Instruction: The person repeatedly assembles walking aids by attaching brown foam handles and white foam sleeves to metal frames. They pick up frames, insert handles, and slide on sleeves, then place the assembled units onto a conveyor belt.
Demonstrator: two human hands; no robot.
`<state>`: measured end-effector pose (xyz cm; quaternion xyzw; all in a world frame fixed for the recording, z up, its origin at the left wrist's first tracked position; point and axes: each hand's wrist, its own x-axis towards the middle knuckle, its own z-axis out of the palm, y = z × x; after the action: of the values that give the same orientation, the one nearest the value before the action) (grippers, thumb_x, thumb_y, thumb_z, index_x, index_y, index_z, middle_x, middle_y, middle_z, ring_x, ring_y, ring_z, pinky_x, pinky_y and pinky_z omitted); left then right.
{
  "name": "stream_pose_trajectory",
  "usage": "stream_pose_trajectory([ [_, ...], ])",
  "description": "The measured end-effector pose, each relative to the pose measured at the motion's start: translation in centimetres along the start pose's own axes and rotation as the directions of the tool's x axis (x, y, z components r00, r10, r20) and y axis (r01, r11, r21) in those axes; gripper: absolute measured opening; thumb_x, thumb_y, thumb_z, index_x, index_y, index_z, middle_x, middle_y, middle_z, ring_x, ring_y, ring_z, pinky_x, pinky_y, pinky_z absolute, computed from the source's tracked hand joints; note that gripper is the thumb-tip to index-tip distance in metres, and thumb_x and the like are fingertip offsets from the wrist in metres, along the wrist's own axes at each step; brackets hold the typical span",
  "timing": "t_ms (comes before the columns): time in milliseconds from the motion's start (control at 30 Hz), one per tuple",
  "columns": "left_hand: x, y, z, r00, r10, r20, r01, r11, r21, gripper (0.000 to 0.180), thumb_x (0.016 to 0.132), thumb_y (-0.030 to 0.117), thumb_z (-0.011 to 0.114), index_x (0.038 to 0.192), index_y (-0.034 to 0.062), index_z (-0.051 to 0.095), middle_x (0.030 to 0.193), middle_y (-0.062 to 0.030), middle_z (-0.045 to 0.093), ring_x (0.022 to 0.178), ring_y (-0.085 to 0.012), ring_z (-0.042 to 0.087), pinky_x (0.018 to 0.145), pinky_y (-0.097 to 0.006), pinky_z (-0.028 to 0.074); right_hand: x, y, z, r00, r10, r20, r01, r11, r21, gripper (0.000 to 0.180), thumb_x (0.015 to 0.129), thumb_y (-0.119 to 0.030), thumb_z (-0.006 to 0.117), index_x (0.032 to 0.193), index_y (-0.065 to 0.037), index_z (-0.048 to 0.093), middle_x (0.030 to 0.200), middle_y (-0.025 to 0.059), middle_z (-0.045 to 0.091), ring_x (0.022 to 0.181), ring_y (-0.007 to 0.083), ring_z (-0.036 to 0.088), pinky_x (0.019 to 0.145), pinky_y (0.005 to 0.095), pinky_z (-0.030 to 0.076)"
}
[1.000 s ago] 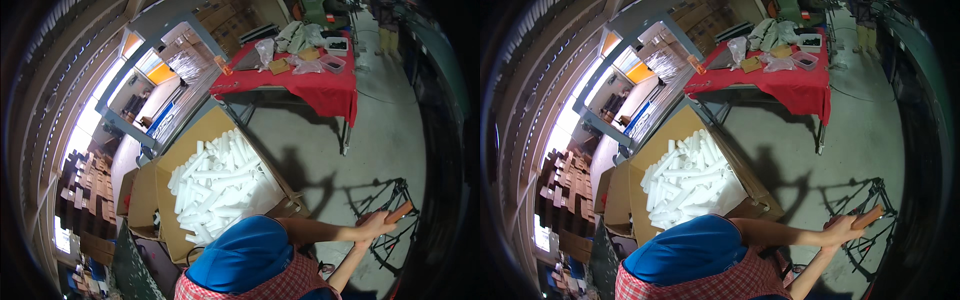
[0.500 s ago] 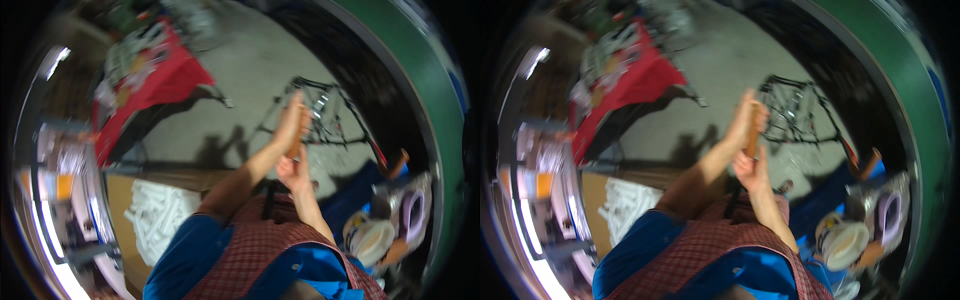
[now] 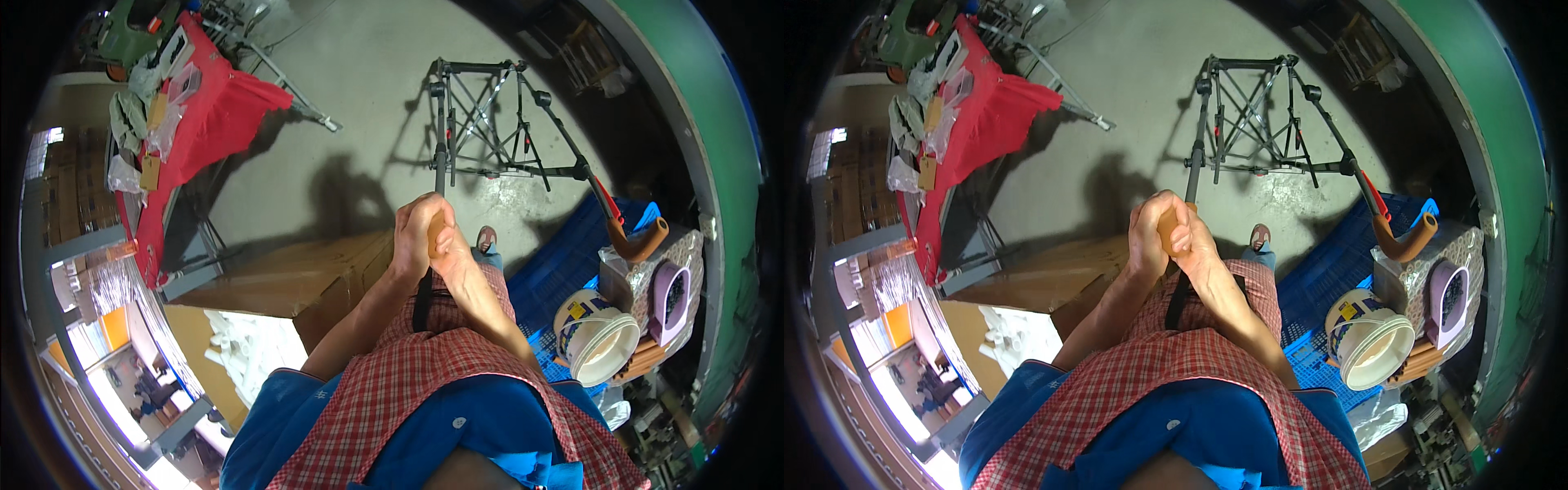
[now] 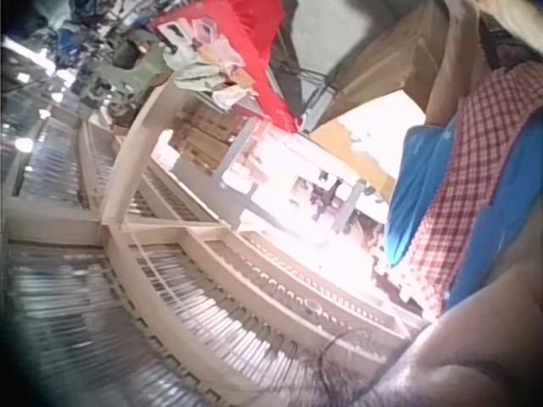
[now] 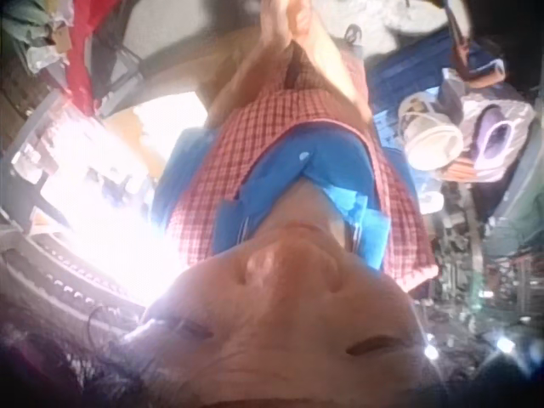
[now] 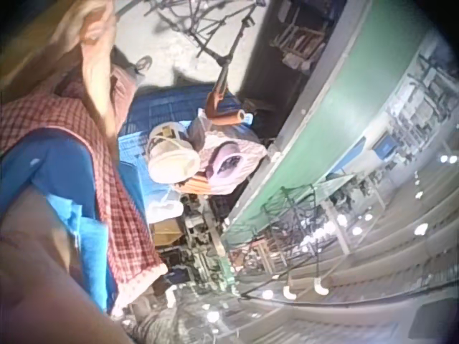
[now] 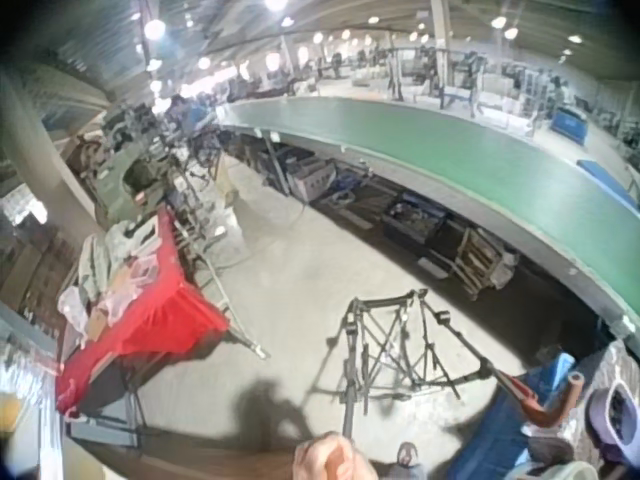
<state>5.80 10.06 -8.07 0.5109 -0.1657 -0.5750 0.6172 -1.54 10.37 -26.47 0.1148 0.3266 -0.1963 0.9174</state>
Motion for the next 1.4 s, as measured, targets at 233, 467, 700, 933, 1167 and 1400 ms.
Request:
stream_pose_trajectory([
  [233,0.6,-1.2,-1.4,0.99,-0.1,0.104,0.118,0.976,-0.185,0.053,0.1,0.035,0.03,0.064,0.0004,0.046,0.048,-0.0037,0.038,0.036,-0.011,0.031,0.038,-0.025,0.027,-2.8,-1.3,3.9,0.981,-0.033,-0.19,-0.024,0.956,-0.294,0.016,0.096,-0.027,0.047,0.092,-0.013,0.053,0.057,-0.003,0.043,0.036,0.008,0.035,0.031,0.0195,0.026],
  [467,-0.2,-3.8,1.2,0.946,0.203,-0.252,-0.203,0.979,0.028,0.027,0.085,0.032,0.059,0.096,0.0083,0.054,0.083,-0.0056,0.054,0.072,-0.011,0.048,0.057,-0.027,0.036,-4.0,-5.0,1.9,0.989,0.136,0.055,-0.12,0.964,-0.238,0.025,0.096,-0.027,0.05,0.105,-0.004,0.053,0.062,-0.0031,0.044,0.048,0.0077,0.039,0.043,0.0212,0.032],
  [700,-15.6,2.3,-10.9,0.489,0.836,-0.249,-0.374,0.458,0.806,0.048,0.083,0.015,0.064,0.127,0.0031,0.047,0.112,-0.0139,0.057,0.105,-0.0233,0.055,0.086,-0.035,0.046,-1.6,-7.4,1.5,0.911,0.39,0.138,-0.367,0.916,-0.165,0.038,0.097,-0.027,0.053,0.118,0.005,0.054,0.067,-0.0032,0.045,0.06,0.0074,0.044,0.056,0.0229,0.039],
  [933,-31.5,-9.6,-39.5,0.256,-0.011,-0.967,-0.357,0.928,-0.105,0.046,0.089,0.037,0.062,0.115,-0.0004,0.055,0.103,-0.0176,0.063,0.086,-0.0242,0.065,0.07,-0.037,0.056,-1.1,-7.2,2.1,0.898,0.41,0.157,-0.379,0.905,-0.192,0.039,0.097,-0.025,0.053,0.118,0.009,0.052,0.067,-0.0034,0.04,0.058,0.008,0.04,0.055,0.0238,0.036],
  [1167,-21.3,-12.8,-43.8,0.27,-0.093,-0.958,0.093,0.993,-0.07,0.085,0.085,0.05,0.063,0.147,0.0047,0.026,0.148,-0.017,0.03,0.13,-0.0397,0.038,0.1,-0.057,0.04,-1.2,-6.8,2.8,0.918,0.378,0.117,-0.367,0.924,-0.108,0.044,0.095,-0.027,0.055,0.116,0.011,0.051,0.066,-0.0044,0.04,0.057,0.0076,0.041,0.053,0.0232,0.037],
  [1400,-20.1,-17.4,-43.8,0.018,0.022,-1.0,-0.03,0.999,0.022,0.103,0.078,0.036,0.072,0.148,0.0023,0.004,0.133,-0.0214,0.043,0.113,-0.0364,0.05,0.095,-0.045,0.044,-0.7,-7.4,1.6,0.982,0.183,0.04,-0.164,0.945,-0.282,0.061,0.093,-0.03,0.06,0.14,-0.004,0.03,0.06,-0.0088,0.031,0.05,0.0042,0.023,0.047,0.0252,0.019],
])
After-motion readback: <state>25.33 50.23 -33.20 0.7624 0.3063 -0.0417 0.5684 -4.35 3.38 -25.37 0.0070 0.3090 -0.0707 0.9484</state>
